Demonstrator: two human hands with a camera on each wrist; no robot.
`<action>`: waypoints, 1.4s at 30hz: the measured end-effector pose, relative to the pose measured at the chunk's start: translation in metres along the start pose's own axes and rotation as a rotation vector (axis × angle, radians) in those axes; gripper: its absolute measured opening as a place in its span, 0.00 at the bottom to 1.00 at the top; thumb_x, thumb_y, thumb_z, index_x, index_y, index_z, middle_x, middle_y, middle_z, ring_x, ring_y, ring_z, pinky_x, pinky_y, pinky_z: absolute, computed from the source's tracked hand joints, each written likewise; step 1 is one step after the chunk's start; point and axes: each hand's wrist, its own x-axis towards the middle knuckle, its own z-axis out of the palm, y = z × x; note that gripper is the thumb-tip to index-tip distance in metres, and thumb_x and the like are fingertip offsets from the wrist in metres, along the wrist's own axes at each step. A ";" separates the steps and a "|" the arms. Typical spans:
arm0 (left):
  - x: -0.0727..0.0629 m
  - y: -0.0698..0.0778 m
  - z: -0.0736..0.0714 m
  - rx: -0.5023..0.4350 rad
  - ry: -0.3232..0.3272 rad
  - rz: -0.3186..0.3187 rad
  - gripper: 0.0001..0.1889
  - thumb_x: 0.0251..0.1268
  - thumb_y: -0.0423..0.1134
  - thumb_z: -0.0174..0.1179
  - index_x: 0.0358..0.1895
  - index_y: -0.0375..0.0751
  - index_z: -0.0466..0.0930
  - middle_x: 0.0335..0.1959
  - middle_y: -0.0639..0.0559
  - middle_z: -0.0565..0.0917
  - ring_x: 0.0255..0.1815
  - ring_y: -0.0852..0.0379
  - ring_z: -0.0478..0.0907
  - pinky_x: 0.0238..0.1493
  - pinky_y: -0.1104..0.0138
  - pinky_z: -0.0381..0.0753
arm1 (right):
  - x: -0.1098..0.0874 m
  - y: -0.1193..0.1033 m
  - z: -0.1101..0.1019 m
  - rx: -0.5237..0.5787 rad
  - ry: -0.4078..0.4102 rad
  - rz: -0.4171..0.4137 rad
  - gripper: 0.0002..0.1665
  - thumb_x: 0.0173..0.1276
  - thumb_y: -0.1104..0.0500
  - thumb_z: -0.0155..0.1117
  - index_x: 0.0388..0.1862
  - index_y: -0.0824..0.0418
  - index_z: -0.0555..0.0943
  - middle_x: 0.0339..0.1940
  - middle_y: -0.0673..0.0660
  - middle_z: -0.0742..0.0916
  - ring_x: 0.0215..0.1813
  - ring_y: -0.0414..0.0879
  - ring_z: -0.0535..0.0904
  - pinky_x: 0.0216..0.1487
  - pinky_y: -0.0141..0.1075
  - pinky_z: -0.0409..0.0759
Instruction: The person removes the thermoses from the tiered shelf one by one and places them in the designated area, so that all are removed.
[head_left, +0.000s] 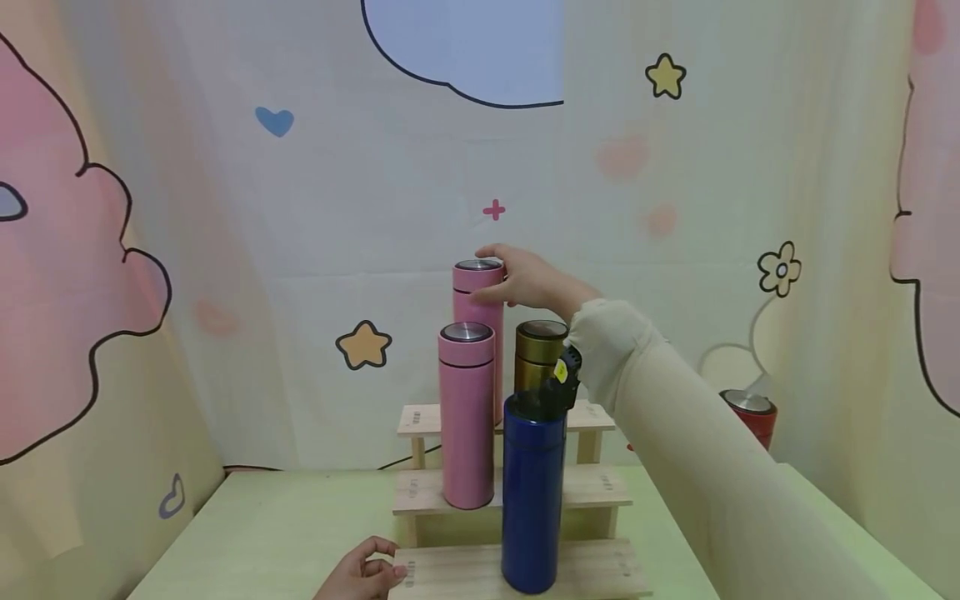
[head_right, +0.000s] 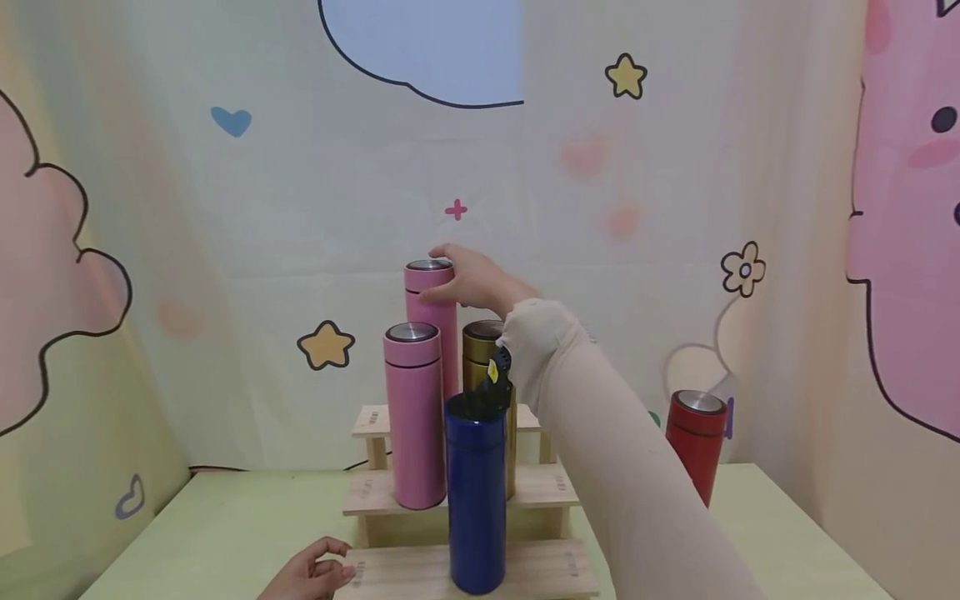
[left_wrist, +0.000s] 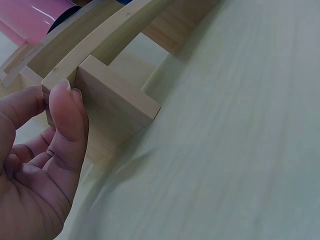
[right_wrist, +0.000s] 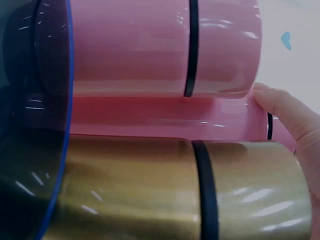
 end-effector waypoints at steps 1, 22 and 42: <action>-0.001 0.001 0.000 0.003 0.005 -0.002 0.20 0.63 0.39 0.64 0.49 0.31 0.67 0.18 0.58 0.70 0.18 0.65 0.62 0.22 0.74 0.64 | 0.000 0.000 0.001 -0.007 0.000 -0.002 0.43 0.65 0.53 0.66 0.74 0.59 0.57 0.57 0.63 0.80 0.50 0.52 0.77 0.47 0.40 0.79; 0.002 -0.002 0.001 0.013 0.003 -0.025 0.21 0.62 0.40 0.64 0.51 0.31 0.68 0.20 0.58 0.73 0.20 0.64 0.64 0.23 0.73 0.66 | -0.007 -0.002 -0.008 -0.093 0.075 0.004 0.42 0.61 0.51 0.70 0.71 0.59 0.64 0.58 0.62 0.79 0.56 0.53 0.76 0.57 0.44 0.78; -0.003 0.003 0.002 -0.055 -0.054 -0.021 0.19 0.65 0.37 0.61 0.52 0.32 0.65 0.24 0.59 0.78 0.18 0.67 0.63 0.22 0.75 0.65 | -0.022 0.002 -0.049 -0.051 0.199 0.070 0.44 0.63 0.51 0.69 0.73 0.60 0.61 0.58 0.62 0.79 0.57 0.54 0.75 0.63 0.47 0.74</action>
